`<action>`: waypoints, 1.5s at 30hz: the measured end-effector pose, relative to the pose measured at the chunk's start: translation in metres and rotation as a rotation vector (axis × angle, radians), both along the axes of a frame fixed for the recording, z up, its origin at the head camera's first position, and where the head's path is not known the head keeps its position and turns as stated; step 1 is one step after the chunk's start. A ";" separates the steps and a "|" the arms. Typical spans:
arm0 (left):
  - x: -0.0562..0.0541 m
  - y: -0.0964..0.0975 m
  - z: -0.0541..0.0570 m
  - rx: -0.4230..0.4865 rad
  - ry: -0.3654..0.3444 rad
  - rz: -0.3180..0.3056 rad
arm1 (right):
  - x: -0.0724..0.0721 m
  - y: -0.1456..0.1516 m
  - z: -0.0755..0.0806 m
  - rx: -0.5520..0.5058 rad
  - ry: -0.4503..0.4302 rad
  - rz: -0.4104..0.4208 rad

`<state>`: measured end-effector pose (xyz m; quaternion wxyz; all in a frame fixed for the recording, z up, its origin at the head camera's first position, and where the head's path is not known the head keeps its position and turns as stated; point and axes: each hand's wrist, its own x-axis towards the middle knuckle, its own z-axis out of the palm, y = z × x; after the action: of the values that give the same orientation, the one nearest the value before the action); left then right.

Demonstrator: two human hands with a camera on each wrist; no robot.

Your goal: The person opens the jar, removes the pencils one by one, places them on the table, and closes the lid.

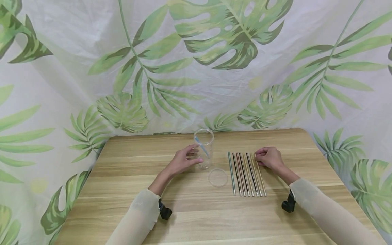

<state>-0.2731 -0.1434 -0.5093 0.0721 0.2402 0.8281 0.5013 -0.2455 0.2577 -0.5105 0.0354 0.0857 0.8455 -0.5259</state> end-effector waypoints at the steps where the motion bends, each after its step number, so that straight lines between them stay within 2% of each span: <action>1: 0.000 0.000 0.000 0.002 -0.001 -0.001 | 0.000 0.000 0.000 0.007 0.005 0.002; 15: 0.001 -0.002 0.001 0.004 -0.010 -0.005 | -0.002 -0.002 -0.003 0.121 0.051 0.020; 27: 0.001 -0.002 0.000 0.002 -0.006 -0.003 | -0.002 0.000 -0.005 0.170 0.069 0.038; 33: 0.000 -0.002 0.000 -0.007 -0.002 -0.003 | -0.001 0.001 -0.004 0.157 0.070 0.042; 38: 0.000 -0.002 -0.001 -0.006 -0.001 -0.006 | 0.000 0.002 0.001 0.186 0.099 0.047; 45: -0.001 -0.001 0.000 -0.004 0.001 -0.007 | -0.001 0.000 0.017 0.256 0.164 0.084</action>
<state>-0.2737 -0.1448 -0.5092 0.0742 0.2431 0.8284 0.4992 -0.2464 0.2577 -0.4934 -0.0230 0.0111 0.9084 -0.4172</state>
